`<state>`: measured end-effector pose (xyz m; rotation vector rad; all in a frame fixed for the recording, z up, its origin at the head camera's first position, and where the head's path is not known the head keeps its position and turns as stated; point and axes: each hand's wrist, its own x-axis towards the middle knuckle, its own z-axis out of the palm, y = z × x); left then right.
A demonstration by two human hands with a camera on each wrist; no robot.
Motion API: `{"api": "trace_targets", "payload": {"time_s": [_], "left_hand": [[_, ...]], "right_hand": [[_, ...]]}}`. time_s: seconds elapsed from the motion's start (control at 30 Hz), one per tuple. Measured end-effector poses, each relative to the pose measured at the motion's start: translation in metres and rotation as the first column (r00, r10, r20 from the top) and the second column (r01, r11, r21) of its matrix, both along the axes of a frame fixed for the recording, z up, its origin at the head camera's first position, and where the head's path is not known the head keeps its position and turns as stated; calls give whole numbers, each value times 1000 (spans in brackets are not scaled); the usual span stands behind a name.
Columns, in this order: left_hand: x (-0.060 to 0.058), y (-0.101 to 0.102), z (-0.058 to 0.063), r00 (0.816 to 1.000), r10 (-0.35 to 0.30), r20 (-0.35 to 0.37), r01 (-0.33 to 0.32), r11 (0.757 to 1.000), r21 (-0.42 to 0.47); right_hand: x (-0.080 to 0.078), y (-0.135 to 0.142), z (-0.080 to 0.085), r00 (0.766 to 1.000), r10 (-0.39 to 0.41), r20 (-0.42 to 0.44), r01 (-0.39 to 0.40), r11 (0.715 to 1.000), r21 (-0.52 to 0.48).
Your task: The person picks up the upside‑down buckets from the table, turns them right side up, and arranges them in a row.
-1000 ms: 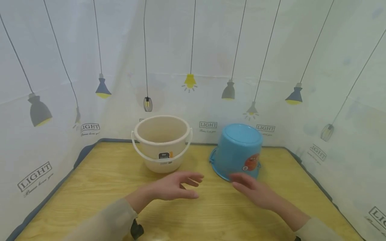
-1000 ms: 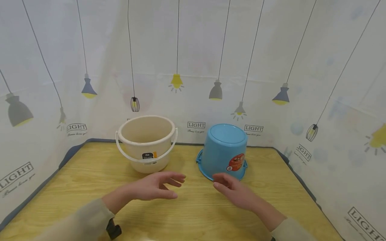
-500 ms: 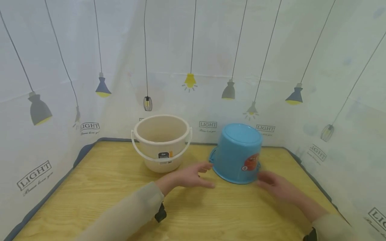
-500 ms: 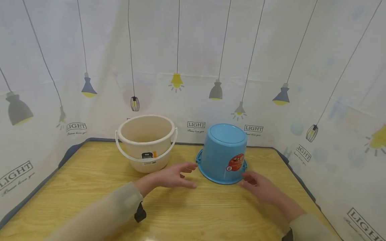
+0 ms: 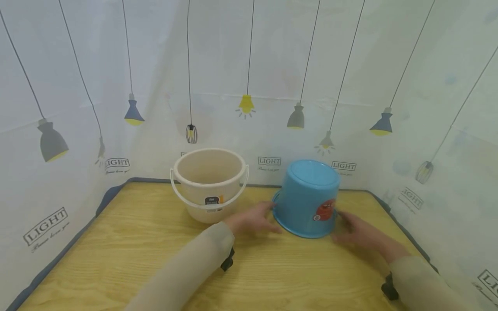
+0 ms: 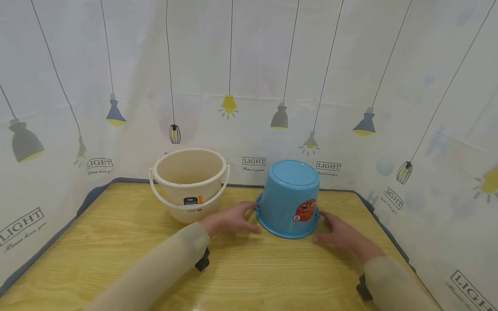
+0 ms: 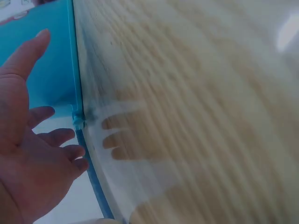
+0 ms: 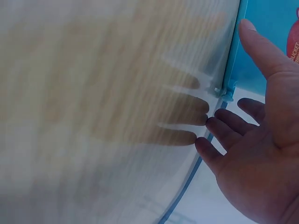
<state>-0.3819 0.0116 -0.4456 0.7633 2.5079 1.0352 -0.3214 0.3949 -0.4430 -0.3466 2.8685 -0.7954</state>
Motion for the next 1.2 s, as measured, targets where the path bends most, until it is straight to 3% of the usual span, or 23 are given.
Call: {"api": "trace_targets", "payload": {"time_s": [0.17,0.57,0.8,1.07,1.2], "left_hand": [[-6,7,2,999,-6,-41,4,999,-44],[-19,12,-6,993,89,-80,-101,982,-158],[-22,16,-7,990,111,-90,-126,976,-177],[-21,22,-4,980,95,-177,-125,977,-170],[-20,23,-8,979,112,-168,-136,981,-140]], "right_hand": [[-6,-5,0,999,31,-26,-31,1000,-4],[-17,-15,1,998,36,49,-36,999,-4],[-20,-17,3,998,37,46,-36,999,-16],[-22,-17,1,998,-4,56,3,1000,10],[-20,-15,-1,999,3,36,-4,1000,19]]}}
